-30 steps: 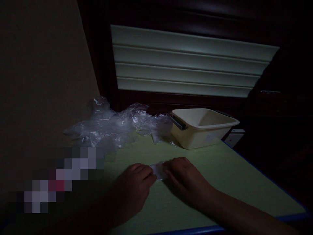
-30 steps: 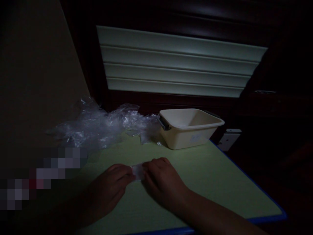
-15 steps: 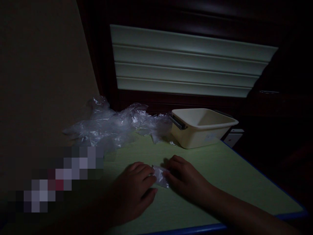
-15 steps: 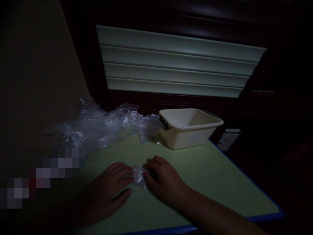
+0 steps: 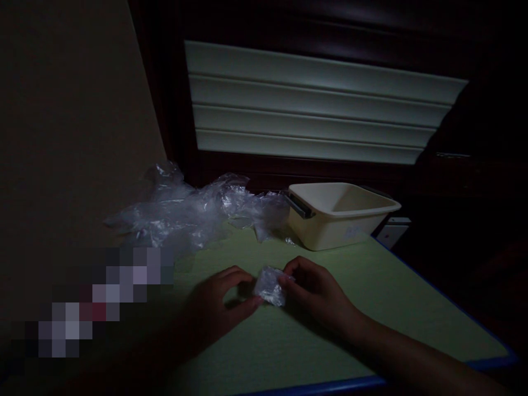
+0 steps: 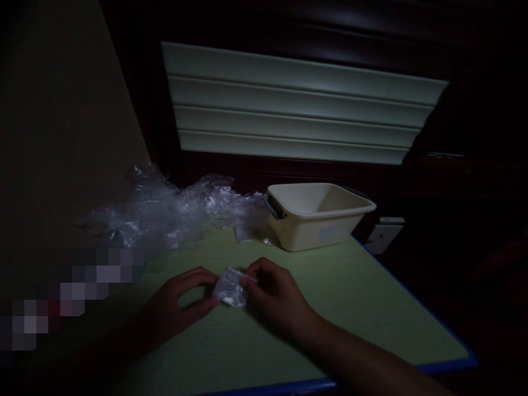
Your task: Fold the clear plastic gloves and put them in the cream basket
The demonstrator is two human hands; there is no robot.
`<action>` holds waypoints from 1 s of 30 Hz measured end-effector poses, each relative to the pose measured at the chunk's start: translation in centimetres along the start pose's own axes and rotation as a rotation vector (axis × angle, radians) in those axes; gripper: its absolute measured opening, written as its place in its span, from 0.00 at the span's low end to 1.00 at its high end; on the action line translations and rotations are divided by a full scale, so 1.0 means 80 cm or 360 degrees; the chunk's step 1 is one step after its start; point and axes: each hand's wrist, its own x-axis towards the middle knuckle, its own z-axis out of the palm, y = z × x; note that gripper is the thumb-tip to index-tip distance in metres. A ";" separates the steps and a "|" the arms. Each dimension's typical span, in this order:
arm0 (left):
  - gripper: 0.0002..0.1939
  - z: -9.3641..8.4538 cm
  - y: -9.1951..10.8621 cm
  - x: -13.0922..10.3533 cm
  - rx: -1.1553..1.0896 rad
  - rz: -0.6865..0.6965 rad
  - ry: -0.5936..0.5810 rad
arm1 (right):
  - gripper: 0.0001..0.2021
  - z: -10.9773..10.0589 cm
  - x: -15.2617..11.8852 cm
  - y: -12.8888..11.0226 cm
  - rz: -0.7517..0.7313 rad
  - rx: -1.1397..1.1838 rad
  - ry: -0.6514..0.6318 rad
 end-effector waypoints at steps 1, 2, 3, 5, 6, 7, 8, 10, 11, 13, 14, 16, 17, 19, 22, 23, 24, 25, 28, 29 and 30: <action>0.10 -0.001 0.000 0.001 -0.0021 -0.0029 -0.0011 | 0.15 0.001 -0.001 -0.001 -0.0009 0.0045 -0.0008; 0.11 -0.001 0.000 0.002 -0.0029 -0.0061 -0.0021 | 0.16 0.002 -0.001 -0.002 -0.0013 0.0088 -0.0027; 0.11 -0.002 -0.001 0.003 -0.0027 -0.0090 -0.0030 | 0.16 0.003 -0.001 -0.002 -0.0007 0.0130 -0.0054; 0.13 -0.002 -0.003 0.004 -0.0008 -0.0147 -0.0056 | 0.16 0.004 -0.002 -0.002 0.0027 0.0215 -0.0100; 0.14 -0.002 -0.005 0.004 -0.0002 -0.0170 -0.0073 | 0.17 0.005 -0.001 -0.002 0.0056 0.0261 -0.0123; 0.15 -0.003 -0.006 0.005 0.0000 -0.0186 -0.0093 | 0.17 0.004 -0.001 -0.001 0.0088 0.0304 -0.0153; 0.15 -0.003 -0.007 0.005 -0.0004 -0.0198 -0.0113 | 0.18 0.004 -0.001 -0.001 0.0117 0.0336 -0.0180; 0.16 -0.004 -0.008 0.005 -0.0014 -0.0219 -0.0152 | 0.19 0.002 0.000 0.000 0.0144 0.0350 -0.0216; 0.16 -0.004 -0.008 0.005 -0.0018 -0.0226 -0.0169 | 0.19 0.001 0.000 0.000 0.0145 0.0338 -0.0230; 0.16 -0.005 -0.008 0.004 -0.0023 -0.0236 -0.0194 | 0.19 -0.001 0.001 0.001 0.0135 0.0278 -0.0265; 0.16 -0.006 -0.007 0.003 -0.0024 -0.0239 -0.0204 | 0.20 -0.002 0.001 0.001 0.0130 0.0239 -0.0300; 0.15 -0.006 -0.007 0.002 -0.0028 -0.0241 -0.0221 | 0.20 -0.002 0.001 0.002 0.0115 0.0162 -0.0379; 0.15 -0.006 -0.007 0.001 -0.0028 -0.0242 -0.0225 | 0.19 -0.002 0.000 0.002 0.0103 0.0118 -0.0409; 0.14 -0.005 -0.008 0.000 -0.0023 -0.0241 -0.0224 | 0.18 -0.001 0.000 0.004 0.0081 0.0044 -0.0432; 0.13 -0.005 -0.011 0.000 -0.0006 -0.0222 -0.0209 | 0.17 0.001 0.000 0.008 0.0073 -0.0014 -0.0393; 0.12 -0.004 -0.012 -0.001 -0.0001 -0.0210 -0.0200 | 0.17 0.001 0.000 0.009 0.0074 -0.0021 -0.0369; 0.12 -0.004 -0.012 -0.002 0.0005 -0.0204 -0.0193 | 0.17 0.001 0.000 0.010 0.0073 -0.0031 -0.0342; 0.12 -0.004 -0.012 -0.003 0.0014 -0.0195 -0.0171 | 0.17 0.001 0.000 0.010 0.0071 -0.0046 -0.0308; 0.11 -0.003 -0.010 -0.006 0.0097 -0.0023 -0.0072 | 0.17 -0.005 0.003 0.005 0.0047 -0.0112 -0.0181; 0.10 -0.003 -0.008 -0.006 0.0176 0.0105 -0.0047 | 0.17 -0.010 0.005 0.001 0.0030 -0.0144 -0.0132; 0.10 -0.004 -0.005 -0.005 0.0286 0.0245 -0.0009 | 0.16 -0.017 0.007 -0.004 0.0005 -0.0183 -0.0081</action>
